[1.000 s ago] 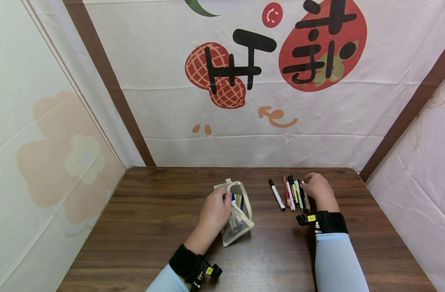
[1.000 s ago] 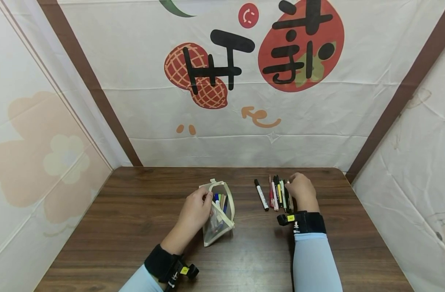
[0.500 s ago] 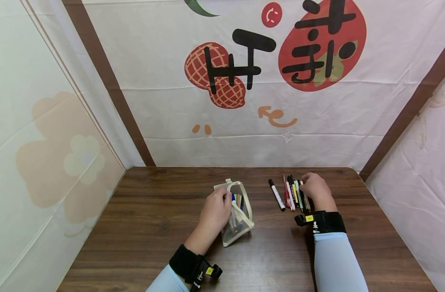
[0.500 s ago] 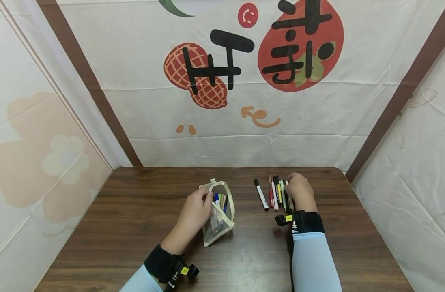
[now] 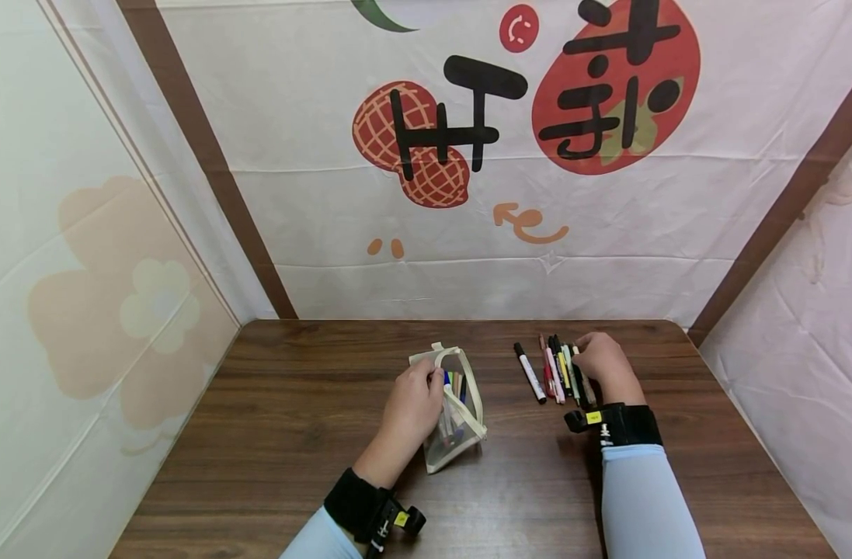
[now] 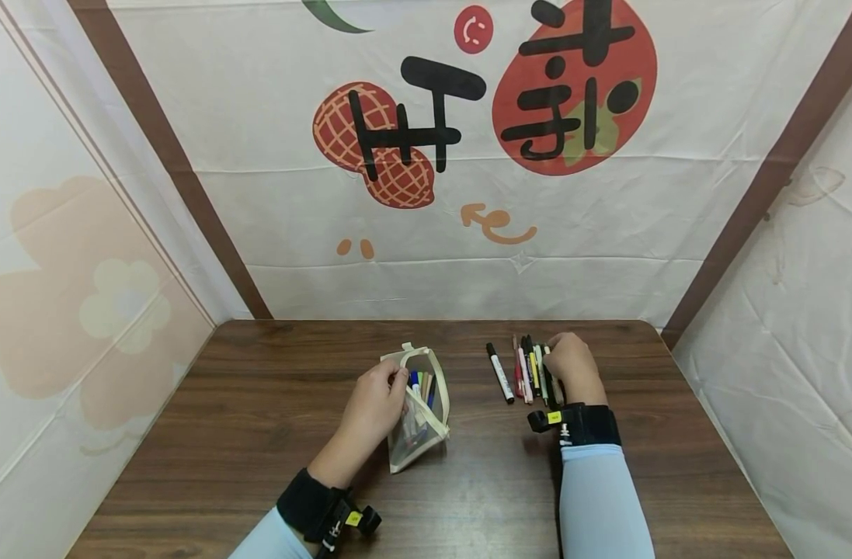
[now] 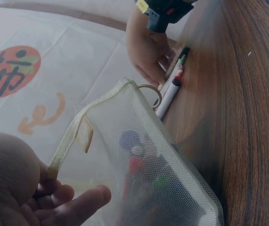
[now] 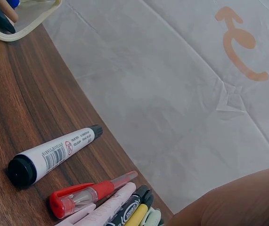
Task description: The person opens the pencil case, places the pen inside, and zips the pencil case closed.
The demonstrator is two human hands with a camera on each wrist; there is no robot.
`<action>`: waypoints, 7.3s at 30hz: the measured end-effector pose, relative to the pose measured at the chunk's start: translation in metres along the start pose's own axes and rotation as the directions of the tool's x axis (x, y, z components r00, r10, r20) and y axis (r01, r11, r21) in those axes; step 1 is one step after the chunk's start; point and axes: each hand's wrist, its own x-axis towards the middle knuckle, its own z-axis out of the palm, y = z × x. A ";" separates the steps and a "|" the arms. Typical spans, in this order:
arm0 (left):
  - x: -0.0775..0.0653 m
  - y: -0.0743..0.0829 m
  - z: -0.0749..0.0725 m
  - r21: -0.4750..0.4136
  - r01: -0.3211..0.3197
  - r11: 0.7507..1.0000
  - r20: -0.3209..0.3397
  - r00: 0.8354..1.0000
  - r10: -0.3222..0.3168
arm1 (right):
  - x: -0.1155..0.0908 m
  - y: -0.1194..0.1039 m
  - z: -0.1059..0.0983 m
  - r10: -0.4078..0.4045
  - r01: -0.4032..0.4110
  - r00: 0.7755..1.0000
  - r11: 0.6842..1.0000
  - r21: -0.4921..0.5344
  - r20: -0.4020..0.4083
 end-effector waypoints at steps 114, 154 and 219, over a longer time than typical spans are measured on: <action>0.001 0.001 -0.003 0.005 -0.010 1.000 0.013 1.000 0.010 | -0.008 -0.021 0.002 -0.140 0.145 0.985 0.989 0.040 -0.104; 0.002 0.000 -0.003 0.009 -0.001 1.000 0.022 1.000 0.001 | 0.002 -0.006 0.007 -0.063 0.061 0.997 0.997 -0.052 -0.052; 0.005 -0.001 -0.004 0.030 -0.024 0.999 -0.013 1.000 0.024 | -0.034 -0.128 0.105 -0.434 0.332 0.898 0.771 0.543 0.067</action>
